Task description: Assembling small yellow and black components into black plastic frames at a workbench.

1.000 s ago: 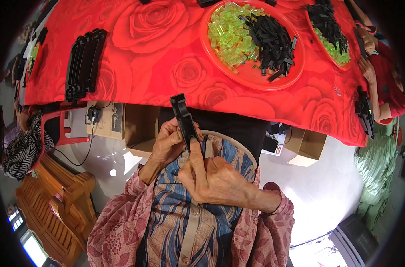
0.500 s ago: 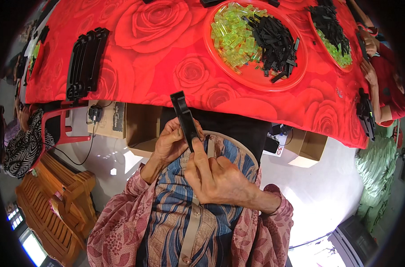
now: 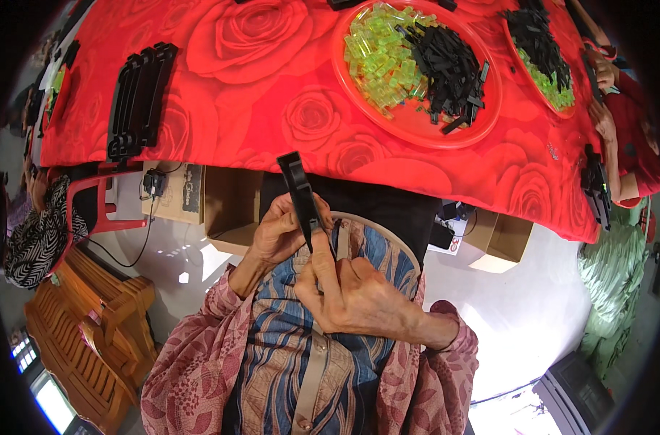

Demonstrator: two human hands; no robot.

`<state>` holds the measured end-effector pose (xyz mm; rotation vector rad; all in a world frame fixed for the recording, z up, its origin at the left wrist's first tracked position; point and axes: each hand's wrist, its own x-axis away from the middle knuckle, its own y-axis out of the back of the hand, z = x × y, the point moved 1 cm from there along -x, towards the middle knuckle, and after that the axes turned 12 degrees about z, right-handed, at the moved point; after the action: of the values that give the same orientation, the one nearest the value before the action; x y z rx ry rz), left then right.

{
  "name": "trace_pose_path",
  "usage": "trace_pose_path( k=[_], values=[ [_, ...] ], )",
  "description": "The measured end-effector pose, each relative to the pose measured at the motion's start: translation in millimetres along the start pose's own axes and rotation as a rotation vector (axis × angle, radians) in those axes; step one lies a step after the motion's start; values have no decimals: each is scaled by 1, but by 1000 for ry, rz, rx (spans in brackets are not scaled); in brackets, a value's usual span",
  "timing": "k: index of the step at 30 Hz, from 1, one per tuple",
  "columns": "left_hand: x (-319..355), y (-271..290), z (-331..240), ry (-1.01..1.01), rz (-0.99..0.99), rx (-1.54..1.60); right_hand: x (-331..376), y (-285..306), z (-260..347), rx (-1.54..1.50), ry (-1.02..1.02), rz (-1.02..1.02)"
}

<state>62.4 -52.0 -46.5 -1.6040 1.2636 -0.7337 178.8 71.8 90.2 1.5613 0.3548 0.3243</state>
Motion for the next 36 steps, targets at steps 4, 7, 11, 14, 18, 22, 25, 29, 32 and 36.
trace_pose_path(
  k=[4, 7, 11, 14, 18, 22, 25, 29, 32, 36],
  values=[
    [0, -2, -1, 4, -54, -45, 3, -1, -1, 18, 13, -65],
    [2, 1, 0, -3, -52, -56, 3, -1, -2, 39, 32, -27],
    [3, 2, -1, 1, -37, -58, 2, -1, 0, 51, 48, -17],
    [1, 2, -1, -12, 2, -41, 1, -1, -1, 76, 55, -38],
    [-3, -2, -2, -15, 32, -1, -1, -3, -2, 66, 72, -114],
    [0, 1, -2, -5, 68, 33, 1, -9, -4, 88, 33, -279],
    [2, -2, -1, 4, -29, -2, 6, -14, -5, 51, -97, -393],
    [0, -1, -3, 18, -4, 13, 10, -14, -6, -39, -211, -406],
    [-2, 2, -3, 7, -4, 29, 9, -15, -10, -38, -231, -401],
    [-3, 3, -2, -34, -96, 77, 8, -16, -11, -30, -241, -372]
  ],
)
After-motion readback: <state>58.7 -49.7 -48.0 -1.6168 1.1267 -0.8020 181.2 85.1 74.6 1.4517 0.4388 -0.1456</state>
